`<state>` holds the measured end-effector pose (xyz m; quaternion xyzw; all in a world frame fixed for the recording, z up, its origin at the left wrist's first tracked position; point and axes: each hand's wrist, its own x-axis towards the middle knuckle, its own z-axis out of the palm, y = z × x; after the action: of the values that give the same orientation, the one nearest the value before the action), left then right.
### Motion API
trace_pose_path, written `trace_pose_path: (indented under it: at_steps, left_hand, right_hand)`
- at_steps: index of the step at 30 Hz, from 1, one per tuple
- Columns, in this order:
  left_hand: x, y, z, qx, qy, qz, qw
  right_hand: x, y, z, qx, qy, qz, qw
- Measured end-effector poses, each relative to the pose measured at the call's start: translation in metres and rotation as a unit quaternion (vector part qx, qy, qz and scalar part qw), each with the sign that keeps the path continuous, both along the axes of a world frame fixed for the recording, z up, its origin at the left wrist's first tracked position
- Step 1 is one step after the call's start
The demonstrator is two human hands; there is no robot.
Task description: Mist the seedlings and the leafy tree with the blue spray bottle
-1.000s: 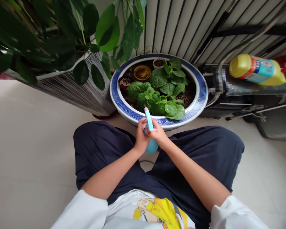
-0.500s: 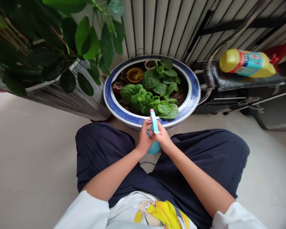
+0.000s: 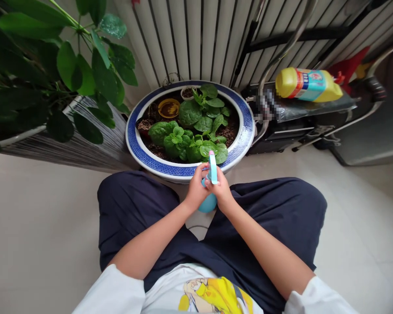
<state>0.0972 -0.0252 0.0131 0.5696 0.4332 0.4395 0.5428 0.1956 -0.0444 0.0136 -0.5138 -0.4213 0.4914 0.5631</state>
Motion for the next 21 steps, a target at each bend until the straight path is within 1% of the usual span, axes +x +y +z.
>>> trace_pose_path:
  at_steps: [3,6,10,12,15,18,21]
  left_hand:
    - [0.002,-0.001,0.0,0.005,0.001,0.02,1.0]
    - [0.002,-0.003,0.0,-0.003,-0.029,0.036,0.999]
    - [-0.002,-0.003,0.003,-0.014,-0.066,0.054,0.996]
    - [-0.006,-0.002,0.006,-0.006,-0.067,0.06,0.996]
    - [-0.012,-0.004,0.009,0.028,-0.068,0.077,0.994]
    - [-0.018,-0.008,0.009,0.054,-0.068,0.121,0.989]
    - [-0.029,-0.011,0.009,0.058,-0.064,0.152,0.985]
  right_hand:
    - [0.001,0.003,-0.002,-0.003,-0.004,-0.002,1.0]
    - [0.0,0.006,-0.003,-0.003,-0.02,0.0,1.0]
    - [-0.002,0.011,0.001,0.011,-0.053,0.04,0.998]
    - [-0.004,0.014,0.003,0.02,-0.058,0.063,0.996]
    - [-0.011,0.016,0.003,0.027,-0.052,0.081,0.995]
    - [-0.021,0.017,-0.002,0.025,-0.051,0.09,0.994]
    - [-0.032,0.017,-0.002,0.016,-0.069,0.114,0.991]
